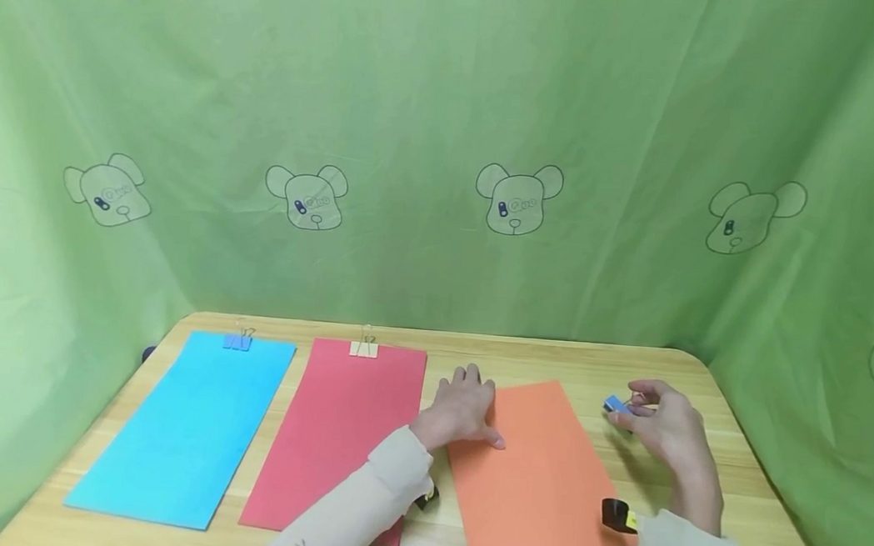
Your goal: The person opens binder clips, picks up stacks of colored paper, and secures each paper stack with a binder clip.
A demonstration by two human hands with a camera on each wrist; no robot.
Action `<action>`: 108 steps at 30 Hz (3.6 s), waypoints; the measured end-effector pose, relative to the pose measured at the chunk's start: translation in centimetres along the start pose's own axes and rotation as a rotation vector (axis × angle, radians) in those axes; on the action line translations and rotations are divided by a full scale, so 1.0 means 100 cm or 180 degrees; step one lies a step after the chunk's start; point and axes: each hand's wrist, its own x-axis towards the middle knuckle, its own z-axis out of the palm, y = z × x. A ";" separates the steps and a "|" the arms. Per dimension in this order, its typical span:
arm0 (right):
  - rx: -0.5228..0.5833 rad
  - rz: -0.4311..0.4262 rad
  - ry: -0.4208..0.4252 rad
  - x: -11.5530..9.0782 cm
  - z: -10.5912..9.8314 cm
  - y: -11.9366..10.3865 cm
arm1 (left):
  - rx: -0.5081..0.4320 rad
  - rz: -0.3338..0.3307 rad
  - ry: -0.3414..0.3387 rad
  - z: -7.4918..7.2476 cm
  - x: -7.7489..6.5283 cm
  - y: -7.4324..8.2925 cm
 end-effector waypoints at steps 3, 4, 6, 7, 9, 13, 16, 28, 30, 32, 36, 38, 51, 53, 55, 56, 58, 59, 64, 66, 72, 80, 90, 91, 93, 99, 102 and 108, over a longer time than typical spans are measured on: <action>-0.0006 -0.0026 0.0002 -0.001 0.000 -0.001 | -0.0011 -0.0023 -0.0021 0.000 0.002 0.003; -0.0005 -0.0030 0.0007 -0.001 0.000 -0.001 | -0.0023 -0.0038 -0.0028 -0.001 0.002 0.003; 0.0006 -0.0039 0.0014 -0.001 0.001 -0.001 | -0.0023 -0.0073 -0.0042 -0.002 0.002 0.004; 0.0009 -0.0048 0.0022 -0.001 0.002 0.000 | -0.0016 -0.0089 -0.0040 -0.002 0.002 0.004; 0.0020 -0.0047 0.0035 -0.001 0.002 0.000 | -0.0024 -0.0122 -0.0040 -0.003 0.002 0.004; 0.0029 -0.0018 0.0029 -0.002 0.002 0.000 | -0.0195 -0.0168 -0.0041 -0.002 0.002 0.006; 0.0031 -0.0009 0.0026 -0.003 0.002 -0.001 | -0.0326 -0.0198 -0.0074 -0.002 0.002 0.006; 0.0009 -0.0020 0.0116 -0.005 -0.001 -0.005 | -0.0430 0.0030 0.0173 -0.003 -0.001 0.003; 0.0000 -0.0002 0.0130 -0.005 -0.001 -0.005 | -0.0476 0.0072 0.0182 -0.005 -0.001 0.002; -0.0009 0.0024 0.0134 -0.005 -0.001 -0.005 | -0.0632 0.0145 0.0158 -0.008 -0.002 0.000; -0.0020 0.0048 0.0155 -0.005 -0.002 -0.006 | -0.1220 0.0352 0.0014 -0.015 -0.003 -0.006; -0.0021 0.0037 0.0174 -0.005 -0.002 -0.007 | -0.1567 0.0462 -0.0099 -0.017 -0.002 -0.011; -0.0026 0.0021 0.0203 -0.005 0.000 -0.005 | -0.2765 0.0597 -0.0382 -0.004 -0.007 -0.050; -0.0045 0.0021 0.0207 -0.005 0.000 -0.005 | -0.3016 0.0594 -0.0442 -0.002 -0.009 -0.053; -0.0077 0.0017 0.0212 -0.005 -0.001 -0.005 | -0.3364 0.0572 -0.0555 -0.001 -0.010 -0.054; -0.0088 0.0020 0.0211 -0.005 -0.001 -0.005 | -0.3550 0.0549 -0.0637 0.000 -0.011 -0.055; -0.0097 0.0021 0.0199 -0.005 -0.001 -0.004 | -0.3863 0.0482 -0.0796 0.002 -0.012 -0.054; -0.0092 0.0025 0.0191 -0.005 -0.001 -0.005 | -0.3973 0.0440 -0.0864 0.002 -0.012 -0.053; -0.0065 0.0014 0.0190 -0.006 -0.003 -0.004 | -0.3902 0.0216 -0.0959 0.005 -0.015 -0.049; -0.0070 -0.0018 0.0199 -0.007 -0.004 -0.004 | -0.3833 0.0148 -0.0938 0.005 -0.015 -0.049; -0.0061 -0.0067 0.0254 -0.008 -0.006 -0.002 | -0.4109 0.0151 -0.0914 0.008 -0.016 -0.053; 0.0005 0.0057 0.0441 -0.010 -0.008 0.000 | -0.4381 0.0020 -0.0915 0.014 -0.019 -0.058; 0.1289 0.0205 0.1117 -0.010 -0.011 -0.011 | -0.4548 -0.0066 -0.0618 -0.002 -0.025 -0.072; 0.1722 0.0225 0.1245 -0.009 -0.012 -0.013 | -0.4552 -0.0106 -0.0576 -0.006 -0.026 -0.075; 0.2515 0.0270 0.1544 -0.008 -0.015 -0.019 | -0.4526 -0.0190 -0.0479 -0.014 -0.029 -0.082; 0.3533 0.0413 0.2084 -0.010 -0.020 -0.032 | -0.4249 -0.0247 0.0010 -0.031 -0.035 -0.103; 0.3537 0.0392 0.1987 -0.010 -0.019 -0.032 | -0.4246 -0.0240 0.0159 -0.037 -0.039 -0.114; 0.3201 0.0227 0.1787 -0.009 -0.013 -0.031 | -0.4371 -0.0155 0.0583 -0.042 -0.046 -0.139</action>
